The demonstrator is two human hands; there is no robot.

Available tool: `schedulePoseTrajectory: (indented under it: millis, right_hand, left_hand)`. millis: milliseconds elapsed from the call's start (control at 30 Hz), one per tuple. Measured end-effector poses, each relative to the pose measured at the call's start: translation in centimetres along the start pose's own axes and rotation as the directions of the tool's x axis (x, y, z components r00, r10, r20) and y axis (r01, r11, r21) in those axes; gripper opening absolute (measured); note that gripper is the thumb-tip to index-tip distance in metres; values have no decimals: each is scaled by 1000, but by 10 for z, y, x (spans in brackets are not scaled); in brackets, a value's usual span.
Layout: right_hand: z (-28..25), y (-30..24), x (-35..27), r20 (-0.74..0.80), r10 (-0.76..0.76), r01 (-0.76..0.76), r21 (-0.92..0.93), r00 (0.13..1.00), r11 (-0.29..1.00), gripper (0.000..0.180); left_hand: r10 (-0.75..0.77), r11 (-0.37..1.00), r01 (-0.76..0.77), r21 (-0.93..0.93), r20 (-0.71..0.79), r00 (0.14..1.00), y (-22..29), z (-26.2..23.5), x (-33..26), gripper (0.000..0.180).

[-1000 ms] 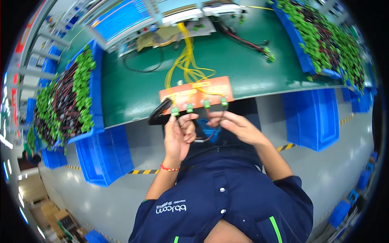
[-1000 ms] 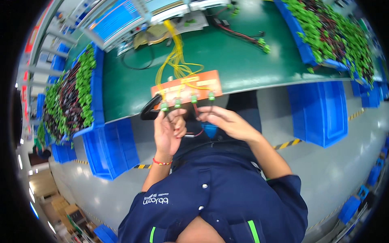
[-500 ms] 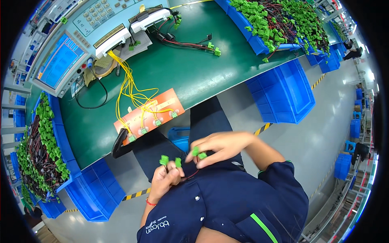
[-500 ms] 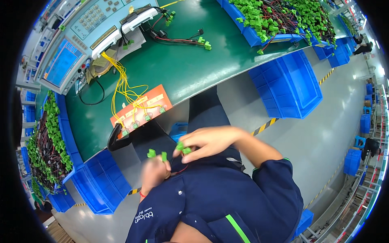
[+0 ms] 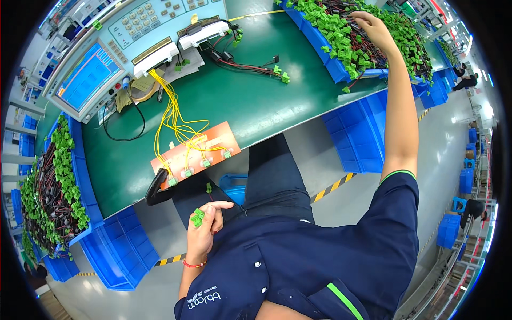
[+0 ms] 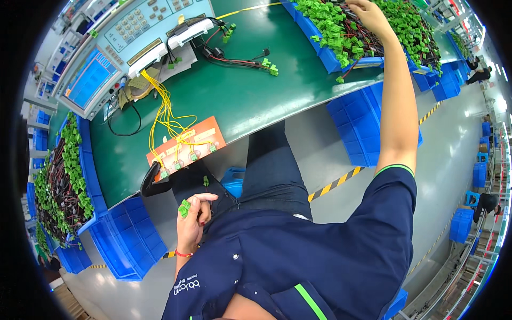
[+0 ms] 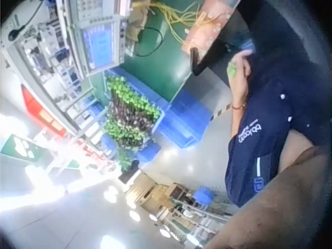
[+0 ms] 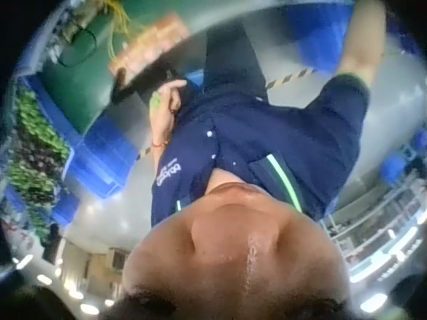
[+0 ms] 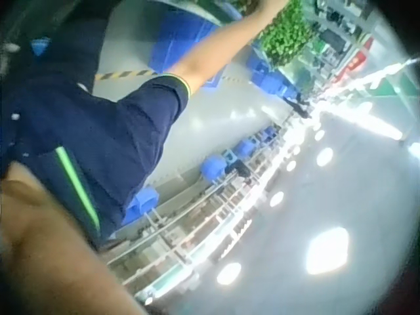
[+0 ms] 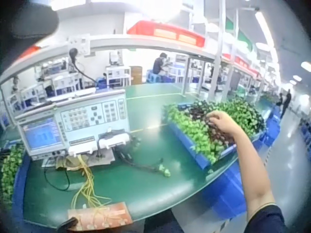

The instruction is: The person repeatedly picks up green electrical connectors from blue bins, connects them to wires on a test board, and places them back into the bins. The process involves handling multiple connectors and wires in a repetitive assembly or testing loop.

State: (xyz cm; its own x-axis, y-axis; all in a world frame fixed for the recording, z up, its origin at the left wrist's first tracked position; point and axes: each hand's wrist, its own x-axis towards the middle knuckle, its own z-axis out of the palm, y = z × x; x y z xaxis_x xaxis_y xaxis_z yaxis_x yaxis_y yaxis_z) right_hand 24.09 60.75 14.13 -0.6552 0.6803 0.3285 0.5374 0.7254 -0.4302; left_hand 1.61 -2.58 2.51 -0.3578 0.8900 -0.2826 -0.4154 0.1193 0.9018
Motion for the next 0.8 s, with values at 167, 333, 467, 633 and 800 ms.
schedulePoseTrajectory:
  millis: [167,333,467,633,800]
  right_hand:
    - [23,14,31,216,-84,145,-285,973,947,42]
    - [24,20,30,0,-158,140,-457,988,878,32]
    - [-5,27,24,-339,-71,22,-146,938,989,27]
    - [-57,-26,24,-789,-97,221,50,607,974,34]
    - [-83,-140,1,-823,86,560,454,561,693,28]
  left_hand:
    - [11,981,19,192,-153,988,-1,0,-9,45]
    - [-35,975,76,208,-196,980,-4,0,-11,43]
    - [-48,969,87,229,-172,984,0,-1,-2,41]
    - [-35,971,68,229,-143,989,5,4,10,40]
    - [-23,973,50,225,-120,992,3,7,16,40]
